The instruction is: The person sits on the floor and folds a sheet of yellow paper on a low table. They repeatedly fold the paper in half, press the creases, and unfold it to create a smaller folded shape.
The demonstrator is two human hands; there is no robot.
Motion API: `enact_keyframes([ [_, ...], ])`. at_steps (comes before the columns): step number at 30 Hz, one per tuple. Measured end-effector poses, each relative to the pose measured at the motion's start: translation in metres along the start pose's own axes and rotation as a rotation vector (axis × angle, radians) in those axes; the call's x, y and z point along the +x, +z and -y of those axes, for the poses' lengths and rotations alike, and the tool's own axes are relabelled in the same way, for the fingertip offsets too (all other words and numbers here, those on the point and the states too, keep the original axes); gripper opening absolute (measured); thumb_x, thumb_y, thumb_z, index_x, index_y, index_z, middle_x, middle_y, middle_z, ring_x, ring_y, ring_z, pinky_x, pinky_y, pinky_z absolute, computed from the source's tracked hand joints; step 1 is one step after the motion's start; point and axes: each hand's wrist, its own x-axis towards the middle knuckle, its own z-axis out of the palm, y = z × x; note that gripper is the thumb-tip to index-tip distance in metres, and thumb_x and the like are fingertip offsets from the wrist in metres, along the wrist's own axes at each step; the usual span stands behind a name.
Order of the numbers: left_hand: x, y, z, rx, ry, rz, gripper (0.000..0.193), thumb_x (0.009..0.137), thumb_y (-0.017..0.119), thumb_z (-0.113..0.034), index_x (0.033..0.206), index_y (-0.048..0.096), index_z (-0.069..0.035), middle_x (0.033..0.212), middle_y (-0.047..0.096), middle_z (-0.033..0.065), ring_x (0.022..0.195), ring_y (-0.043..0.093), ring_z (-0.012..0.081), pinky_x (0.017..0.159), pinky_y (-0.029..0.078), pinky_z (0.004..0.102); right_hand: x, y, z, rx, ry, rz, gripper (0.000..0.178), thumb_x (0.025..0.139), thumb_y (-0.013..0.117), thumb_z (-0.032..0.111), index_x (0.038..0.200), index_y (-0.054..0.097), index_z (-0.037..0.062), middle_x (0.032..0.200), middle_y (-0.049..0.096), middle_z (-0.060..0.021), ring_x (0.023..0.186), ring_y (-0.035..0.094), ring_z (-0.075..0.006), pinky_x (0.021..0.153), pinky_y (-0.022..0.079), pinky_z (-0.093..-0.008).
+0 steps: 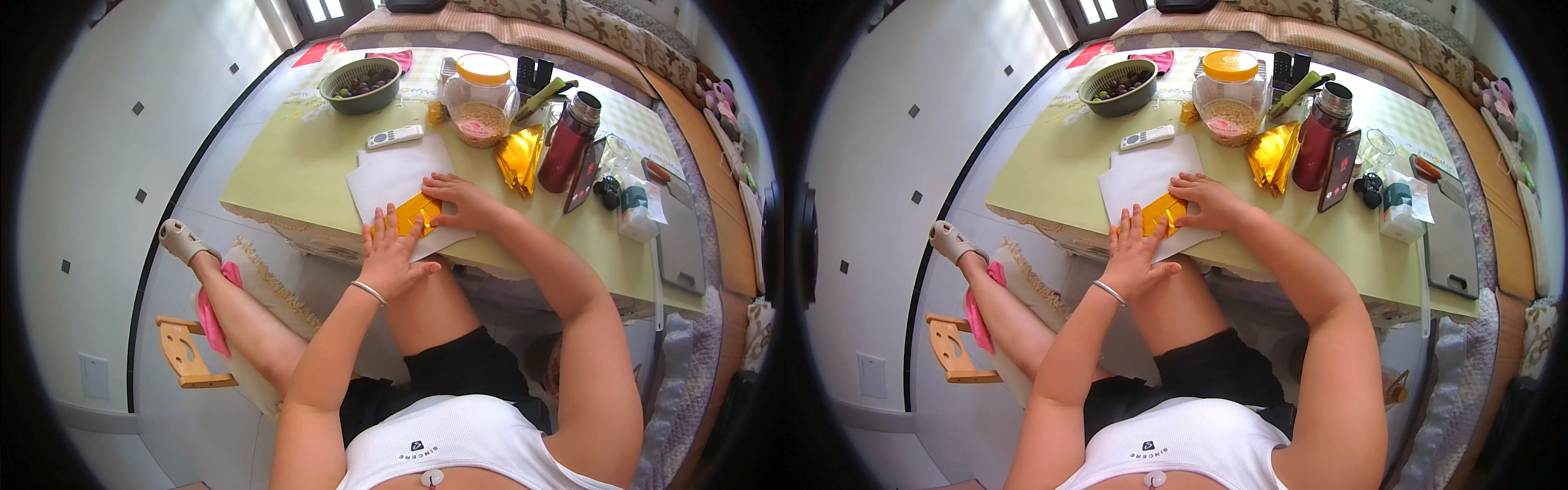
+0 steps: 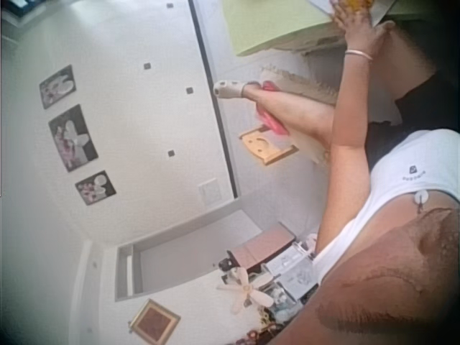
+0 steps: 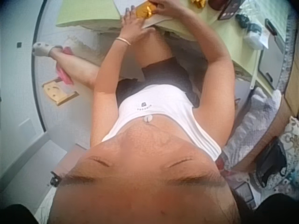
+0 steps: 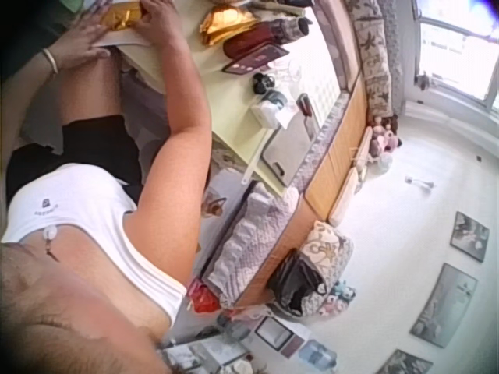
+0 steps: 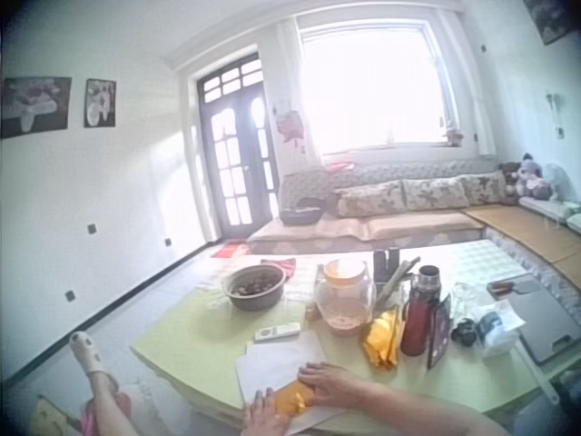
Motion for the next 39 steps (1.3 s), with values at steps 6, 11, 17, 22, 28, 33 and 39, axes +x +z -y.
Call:
enact_keyframes([
  [6, -0.004, -0.012, 0.002, -0.034, 0.062, 0.077, 0.089, 0.078, 0.057, -0.076, 0.153, 0.033, -0.035, 0.161, 0.003, 0.0283, 0.148, -0.004, 0.0482, 0.116, -0.001, 0.0613, -0.004, -0.006, 0.003, -0.062, -0.004, 0.066, 0.082, 0.081, 0.071, 0.049, 0.145, 0.045, 0.0055, 0.155, 0.038, -0.0127, 0.147, 0.027, -0.0309, 0.120, 0.020, -0.0440],
  [11, -0.007, -0.023, 0.010, -0.197, 0.119, 0.068, 0.080, 0.085, 0.060, -0.060, 0.152, 0.037, -0.023, 0.161, 0.014, 0.0238, 0.150, 0.005, 0.0414, 0.118, 0.002, 0.0567, -0.003, -0.010, 0.007, -0.093, 0.009, 0.100, 0.085, 0.080, 0.070, 0.052, 0.146, 0.044, 0.0052, 0.155, 0.037, -0.0133, 0.147, 0.027, -0.0312, 0.120, 0.019, -0.0446],
  [17, -0.023, 0.006, 0.055, -0.437, 0.156, -0.360, 0.052, 0.088, 0.066, -0.017, 0.136, 0.054, -0.003, 0.143, 0.050, 0.0190, 0.138, 0.042, 0.0325, 0.114, 0.031, 0.0452, -0.009, -0.014, 0.019, -0.192, 0.019, 0.144, 0.082, 0.081, 0.069, 0.051, 0.146, 0.044, 0.0072, 0.155, 0.037, -0.0135, 0.146, 0.028, -0.0314, 0.119, 0.020, -0.0482],
  [22, -0.026, -0.002, 0.045, -0.282, 0.167, -0.535, 0.039, 0.077, 0.070, -0.002, 0.116, 0.066, -0.002, 0.121, 0.065, 0.0162, 0.117, 0.058, 0.0339, 0.101, 0.046, 0.0403, -0.027, -0.025, 0.048, -0.308, 0.030, 0.172, 0.071, 0.083, 0.069, 0.046, 0.140, 0.050, 0.0103, 0.151, 0.042, -0.0126, 0.144, 0.033, -0.0307, 0.118, 0.024, -0.0511],
  [28, -0.023, -0.003, 0.039, -0.339, 0.071, -0.586, 0.027, 0.073, 0.070, 0.001, 0.100, 0.070, -0.002, 0.107, 0.067, 0.0142, 0.105, 0.060, 0.0330, 0.093, 0.049, 0.0411, -0.041, -0.016, 0.067, -0.247, 0.014, 0.051, 0.043, 0.087, 0.067, 0.029, 0.124, 0.059, 0.0071, 0.138, 0.056, -0.0117, 0.133, 0.047, -0.0295, 0.114, 0.031, -0.0481],
  [33, -0.029, 0.001, 0.041, -0.744, -0.155, -0.595, 0.012, 0.083, 0.069, -0.002, 0.095, 0.068, 0.000, 0.091, 0.068, 0.0083, 0.085, 0.067, 0.0207, 0.074, 0.054, 0.0332, -0.045, -0.002, 0.061, -0.001, 0.045, -0.197, 0.023, 0.088, 0.065, 0.012, 0.110, 0.066, 0.0037, 0.106, 0.070, -0.0085, 0.102, 0.065, -0.0271, 0.088, 0.050, -0.0408],
  [39, -0.064, -0.007, 0.050, -1.689, -0.530, -0.577, 0.014, 0.090, 0.065, 0.000, 0.103, 0.062, -0.003, 0.082, 0.067, 0.0067, 0.065, 0.067, 0.0147, 0.057, 0.056, 0.0251, -0.034, 0.015, 0.106, 1.011, 0.402, -0.478, 0.018, 0.090, 0.066, 0.000, 0.108, 0.063, 0.0014, 0.087, 0.067, -0.0035, 0.071, 0.064, -0.0100, 0.062, 0.052, -0.0236],
])
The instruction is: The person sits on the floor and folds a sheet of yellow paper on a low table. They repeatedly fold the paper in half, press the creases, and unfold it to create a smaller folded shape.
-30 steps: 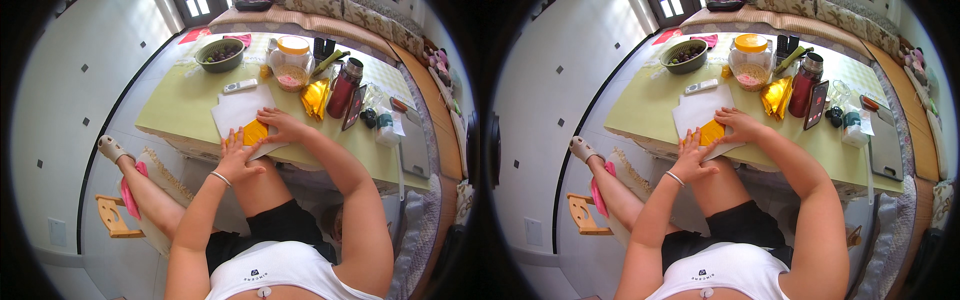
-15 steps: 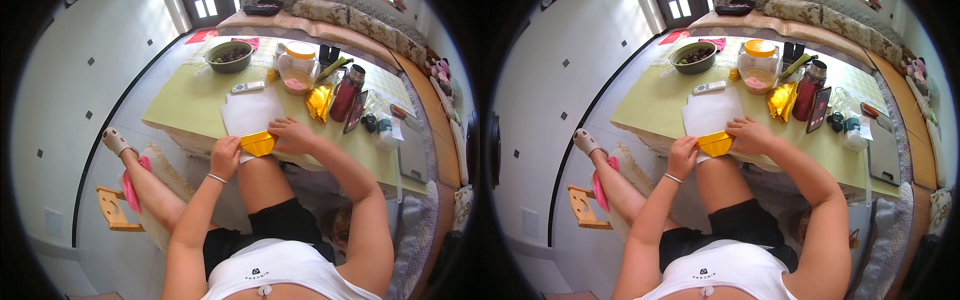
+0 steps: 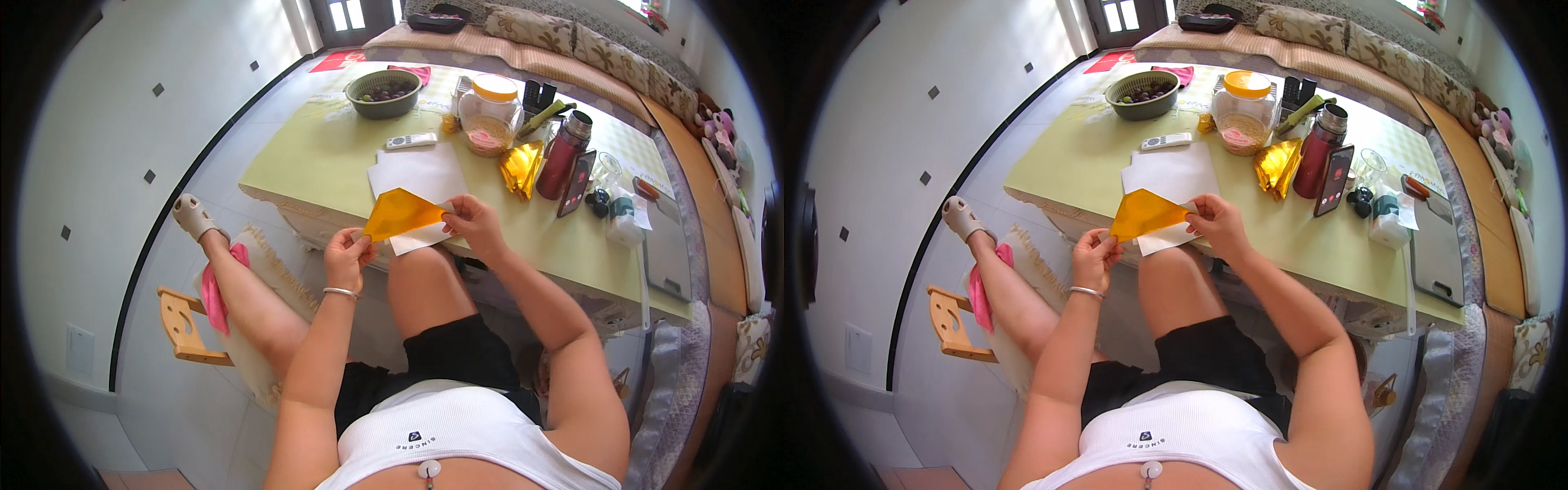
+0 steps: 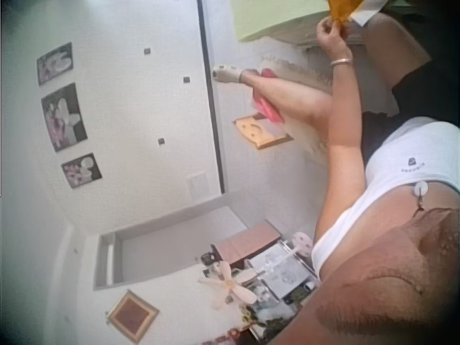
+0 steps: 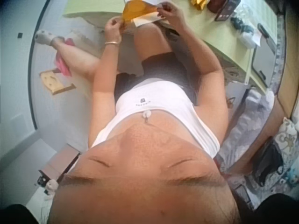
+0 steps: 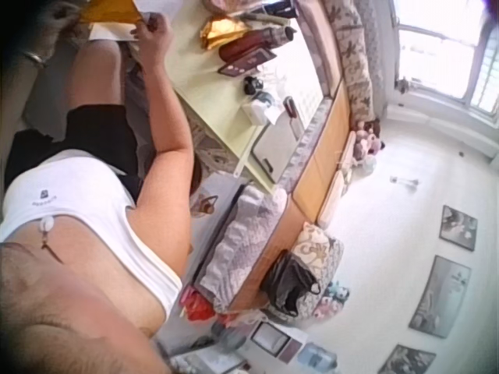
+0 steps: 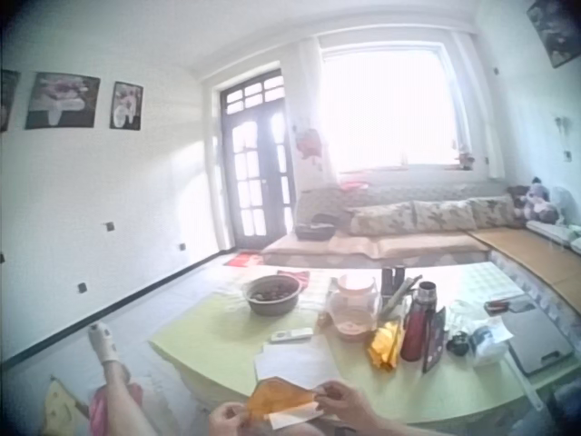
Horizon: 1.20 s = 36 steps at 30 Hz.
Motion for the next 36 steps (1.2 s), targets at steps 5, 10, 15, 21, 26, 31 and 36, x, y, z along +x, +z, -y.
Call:
enact_keyframes([
  [5, -0.032, -0.026, -0.002, -0.278, -0.027, -0.116, 0.015, 0.090, 0.063, 0.002, 0.101, 0.057, -0.006, 0.083, 0.068, 0.0074, 0.068, 0.069, 0.0173, 0.060, 0.059, 0.0271, -0.022, 0.048, -0.006, 0.187, -0.050, -0.085, 0.014, 0.091, 0.064, -0.001, 0.105, 0.062, 0.0013, 0.084, 0.066, -0.0030, 0.066, 0.063, -0.0078, 0.059, 0.050, -0.0206],
  [10, -0.057, -0.069, 0.001, -0.316, 0.033, -0.166, 0.010, 0.091, 0.064, -0.001, 0.098, 0.060, -0.007, 0.082, 0.069, 0.0063, 0.069, 0.070, 0.0155, 0.059, 0.060, 0.0271, -0.038, 0.088, -0.017, 0.178, -0.116, -0.016, 0.006, 0.092, 0.063, 0.000, 0.097, 0.066, -0.0004, 0.082, 0.066, -0.0019, 0.067, 0.064, -0.0089, 0.062, 0.051, -0.0208],
  [15, -0.091, -0.101, 0.000, -0.401, 0.088, -0.229, 0.007, 0.092, 0.067, -0.006, 0.097, 0.063, -0.005, 0.082, 0.069, 0.0061, 0.069, 0.070, 0.0164, 0.061, 0.061, 0.0277, -0.062, 0.116, -0.008, 0.122, 0.003, 0.068, 0.006, 0.094, 0.062, 0.001, 0.098, 0.066, -0.0018, 0.083, 0.067, -0.0026, 0.070, 0.066, -0.0105, 0.065, 0.052, -0.0220],
  [21, -0.117, -0.129, 0.014, -0.265, 0.110, -0.307, 0.009, 0.091, 0.068, -0.004, 0.099, 0.064, -0.003, 0.083, 0.068, 0.0067, 0.067, 0.069, 0.0169, 0.062, 0.061, 0.0281, -0.072, 0.131, -0.041, 0.191, -0.066, 0.197, 0.010, 0.094, 0.062, -0.002, 0.103, 0.065, -0.0025, 0.085, 0.066, -0.0048, 0.071, 0.066, -0.0114, 0.064, 0.053, -0.0230],
  [26, -0.132, -0.144, 0.032, -0.268, 0.098, -0.258, 0.016, 0.089, 0.067, 0.000, 0.105, 0.065, 0.000, 0.087, 0.070, 0.0087, 0.068, 0.069, 0.0179, 0.063, 0.060, 0.0278, -0.080, 0.132, -0.037, 0.119, 0.016, 0.289, 0.020, 0.092, 0.062, -0.005, 0.112, 0.064, -0.0024, 0.086, 0.065, -0.0048, 0.072, 0.064, -0.0120, 0.065, 0.051, -0.0232],
  [31, -0.137, -0.157, 0.047, -0.262, 0.018, -0.266, 0.017, 0.088, 0.067, 0.001, 0.105, 0.066, 0.000, 0.089, 0.071, 0.0110, 0.066, 0.069, 0.0189, 0.062, 0.059, 0.0278, -0.074, 0.130, -0.044, -0.058, 0.163, 0.416, 0.023, 0.090, 0.063, -0.005, 0.113, 0.064, -0.0031, 0.083, 0.064, -0.0048, 0.067, 0.061, -0.0109, 0.061, 0.051, -0.0235],
  [36, -0.138, -0.172, 0.050, -0.277, 0.016, -0.142, 0.013, 0.088, 0.067, 0.000, 0.101, 0.065, -0.001, 0.088, 0.071, 0.0114, 0.067, 0.070, 0.0198, 0.061, 0.059, 0.0289, -0.073, 0.130, -0.037, -0.266, 0.177, 0.490, 0.022, 0.091, 0.062, -0.002, 0.112, 0.065, -0.0025, 0.081, 0.065, -0.0056, 0.057, 0.058, -0.0100, 0.053, 0.047, -0.0235],
])
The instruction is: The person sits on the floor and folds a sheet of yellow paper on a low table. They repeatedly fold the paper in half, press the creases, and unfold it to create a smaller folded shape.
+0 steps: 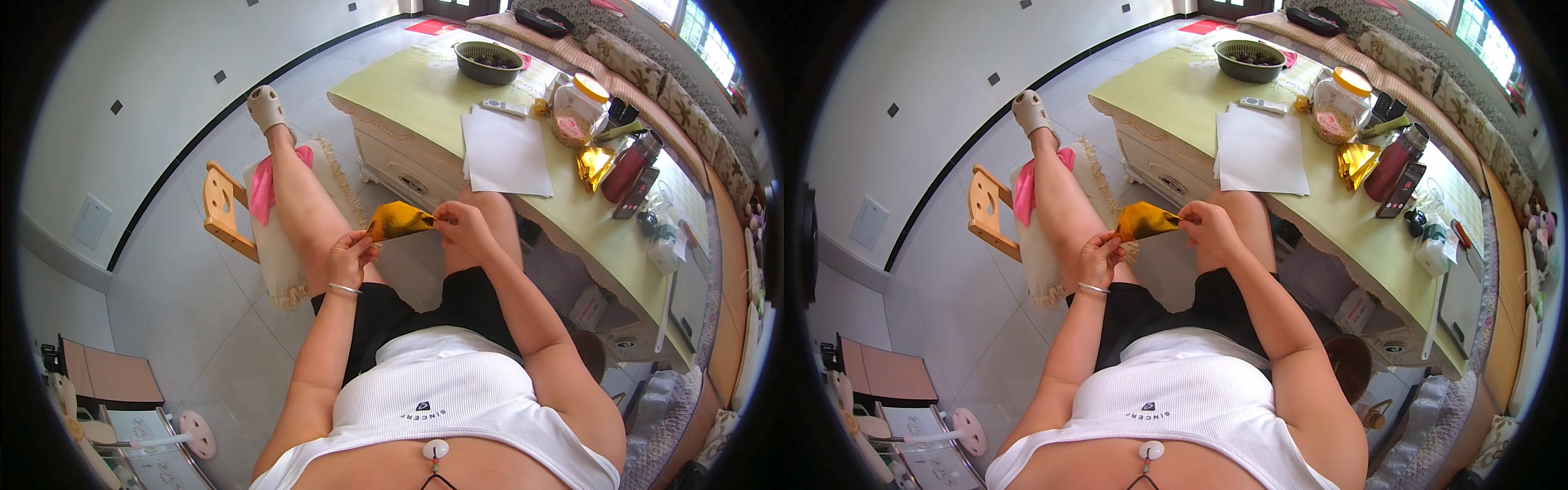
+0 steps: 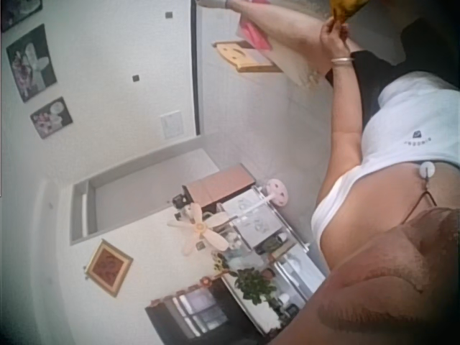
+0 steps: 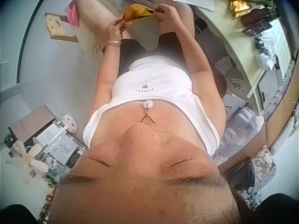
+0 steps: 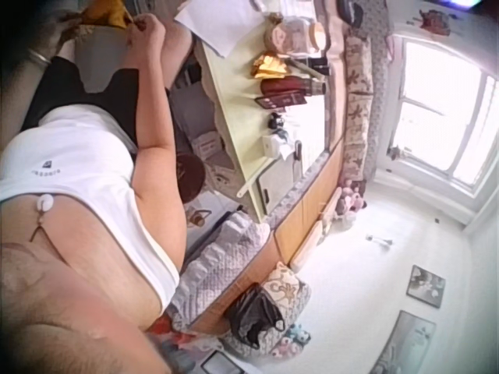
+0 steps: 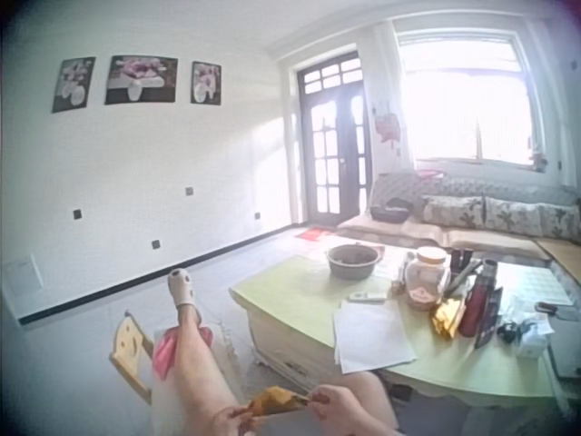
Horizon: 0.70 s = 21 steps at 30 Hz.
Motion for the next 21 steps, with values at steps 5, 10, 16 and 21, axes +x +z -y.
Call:
enact_keyframes([
  [5, -0.007, 0.012, -0.002, 0.023, -0.025, -0.070, 0.013, 0.091, 0.066, -0.002, 0.104, 0.063, -0.002, 0.093, 0.072, 0.0136, 0.078, 0.073, 0.0227, 0.065, 0.060, 0.0298, -0.005, 0.000, 0.007, 0.042, -0.012, 0.032, 0.024, 0.092, 0.061, 0.000, 0.116, 0.067, -0.0019, 0.083, 0.067, -0.0060, 0.056, 0.060, -0.0096, 0.051, 0.046, -0.0237],
  [10, -0.007, 0.014, 0.000, 0.037, -0.038, -0.077, 0.020, 0.092, 0.065, -0.003, 0.111, 0.062, 0.001, 0.099, 0.071, 0.0153, 0.087, 0.073, 0.0255, 0.073, 0.060, 0.0308, 0.000, -0.002, -0.006, 0.087, -0.004, 0.037, 0.025, 0.093, 0.061, -0.001, 0.117, 0.068, -0.0017, 0.087, 0.069, -0.0052, 0.065, 0.066, -0.0106, 0.054, 0.049, -0.0234],
  [16, -0.009, 0.015, -0.002, 0.040, -0.045, -0.087, 0.022, 0.092, 0.064, -0.002, 0.113, 0.061, 0.004, 0.101, 0.070, 0.0161, 0.091, 0.072, 0.0271, 0.077, 0.060, 0.0325, -0.001, 0.000, 0.002, 0.109, 0.050, 0.018, 0.026, 0.092, 0.061, -0.003, 0.117, 0.068, -0.0022, 0.090, 0.070, -0.0063, 0.074, 0.069, -0.0117, 0.063, 0.053, -0.0232],
  [21, -0.008, 0.016, 0.000, 0.027, -0.033, -0.083, 0.022, 0.093, 0.063, -0.002, 0.113, 0.061, 0.005, 0.102, 0.070, 0.0169, 0.091, 0.072, 0.0272, 0.077, 0.060, 0.0321, 0.004, -0.004, -0.012, 0.125, -0.040, 0.051, 0.024, 0.094, 0.060, 0.000, 0.117, 0.066, -0.0042, 0.091, 0.071, -0.0074, 0.079, 0.070, -0.0137, 0.069, 0.055, -0.0254],
])
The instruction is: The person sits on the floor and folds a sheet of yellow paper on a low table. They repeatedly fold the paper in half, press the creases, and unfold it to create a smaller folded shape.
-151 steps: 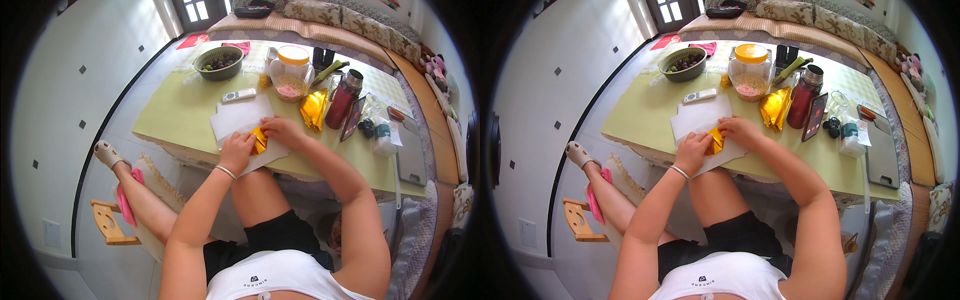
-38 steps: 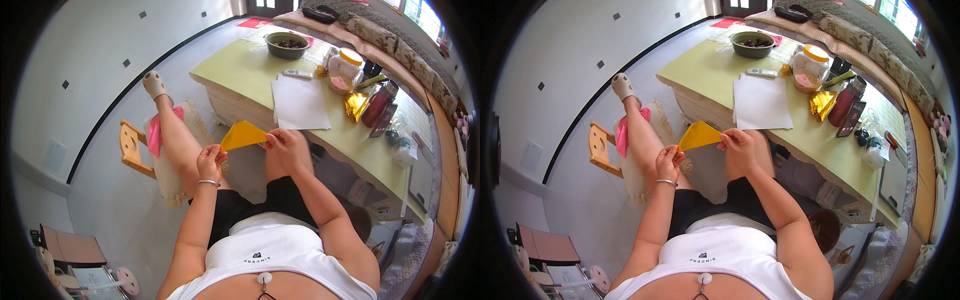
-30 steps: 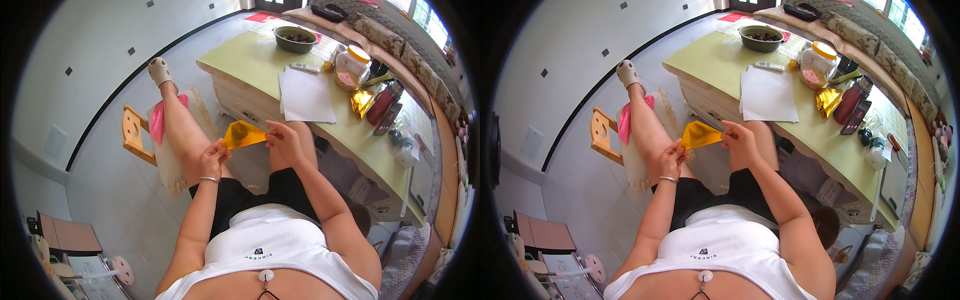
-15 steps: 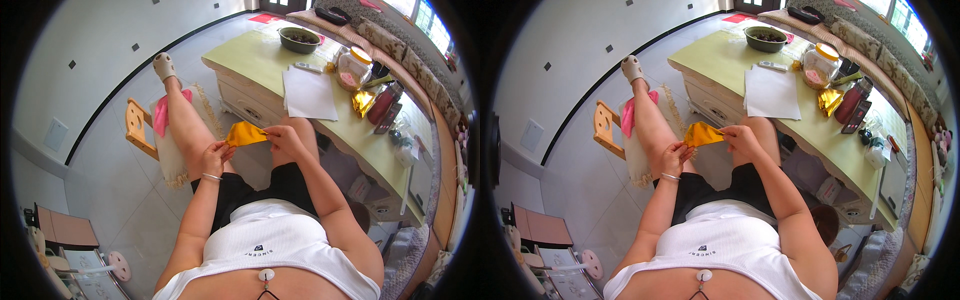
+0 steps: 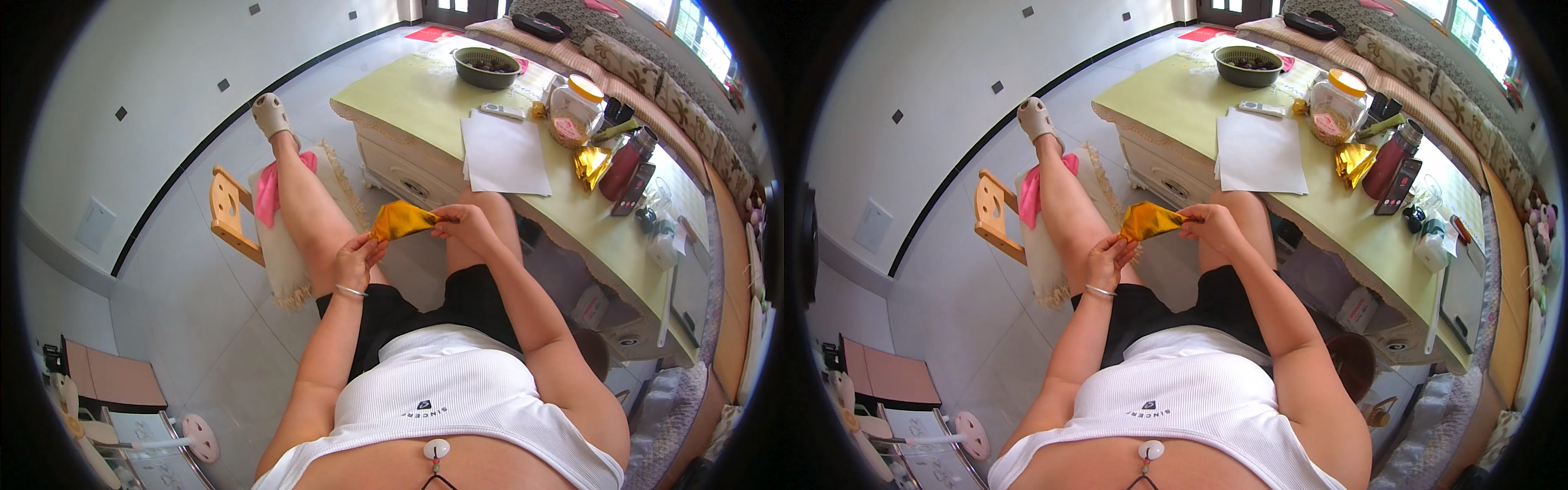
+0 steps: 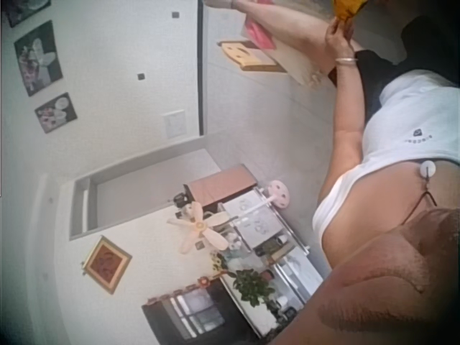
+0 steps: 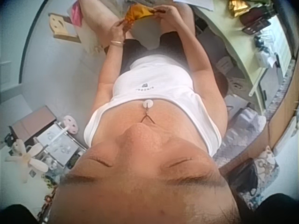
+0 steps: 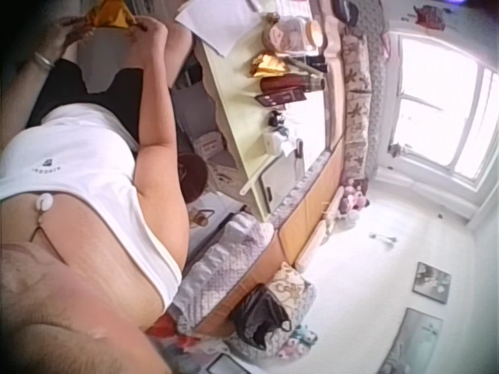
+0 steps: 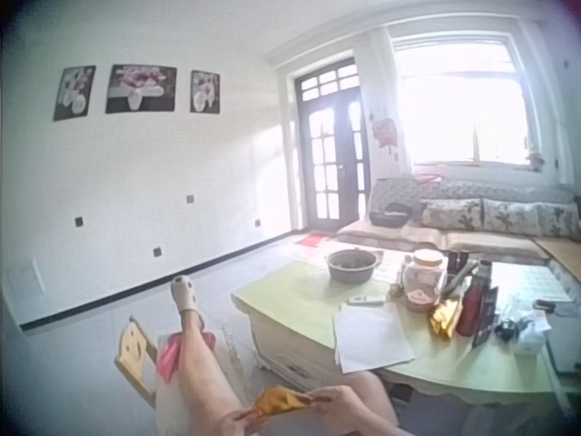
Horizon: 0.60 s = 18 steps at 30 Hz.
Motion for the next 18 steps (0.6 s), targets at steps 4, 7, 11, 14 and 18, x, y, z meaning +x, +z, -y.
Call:
enact_keyframes([
  [4, -0.002, -0.002, -0.002, 0.016, 0.012, 0.010, 0.022, 0.093, 0.063, -0.003, 0.114, 0.061, 0.005, 0.103, 0.071, 0.0186, 0.091, 0.072, 0.0265, 0.077, 0.060, 0.0318, -0.004, 0.005, 0.016, 0.006, 0.019, 0.008, 0.023, 0.096, 0.060, 0.005, 0.116, 0.066, -0.0050, 0.091, 0.071, -0.0079, 0.080, 0.070, -0.0157, 0.071, 0.056, -0.0269],
  [7, -0.002, -0.001, 0.000, 0.012, 0.008, 0.031, 0.022, 0.093, 0.063, -0.003, 0.113, 0.062, 0.005, 0.103, 0.071, 0.0192, 0.090, 0.073, 0.0257, 0.077, 0.060, 0.0314, 0.000, 0.003, 0.008, 0.069, 0.090, -0.069, 0.022, 0.097, 0.061, 0.009, 0.113, 0.067, -0.0051, 0.091, 0.070, -0.0079, 0.079, 0.071, -0.0160, 0.069, 0.056, -0.0270],
  [11, -0.002, -0.002, -0.001, 0.019, 0.004, 0.032, 0.021, 0.093, 0.064, -0.004, 0.112, 0.063, 0.004, 0.101, 0.072, 0.0183, 0.088, 0.073, 0.0251, 0.075, 0.060, 0.0305, -0.002, 0.005, 0.003, 0.004, 0.033, -0.097, 0.018, 0.096, 0.062, 0.009, 0.106, 0.068, -0.0046, 0.085, 0.070, -0.0067, 0.071, 0.071, -0.0151, 0.063, 0.055, -0.0259],
  [14, -0.002, -0.004, 0.000, 0.031, 0.010, 0.021, 0.020, 0.093, 0.064, -0.004, 0.111, 0.064, 0.003, 0.100, 0.072, 0.0172, 0.086, 0.073, 0.0248, 0.072, 0.060, 0.0301, -0.004, 0.010, 0.004, -0.092, 0.008, -0.128, 0.016, 0.094, 0.063, 0.010, 0.102, 0.069, -0.0034, 0.081, 0.069, -0.0057, 0.066, 0.070, -0.0132, 0.059, 0.054, -0.0244],
  [18, -0.002, -0.005, 0.000, -0.025, -0.007, -0.003, 0.014, 0.091, 0.066, -0.003, 0.105, 0.065, 0.001, 0.093, 0.072, 0.0153, 0.079, 0.074, 0.0269, 0.068, 0.062, 0.0318, -0.011, 0.015, 0.018, -0.179, 0.010, -0.145, 0.015, 0.093, 0.065, 0.010, 0.099, 0.070, -0.0020, 0.077, 0.069, -0.0054, 0.062, 0.068, -0.0110, 0.054, 0.051, -0.0229],
])
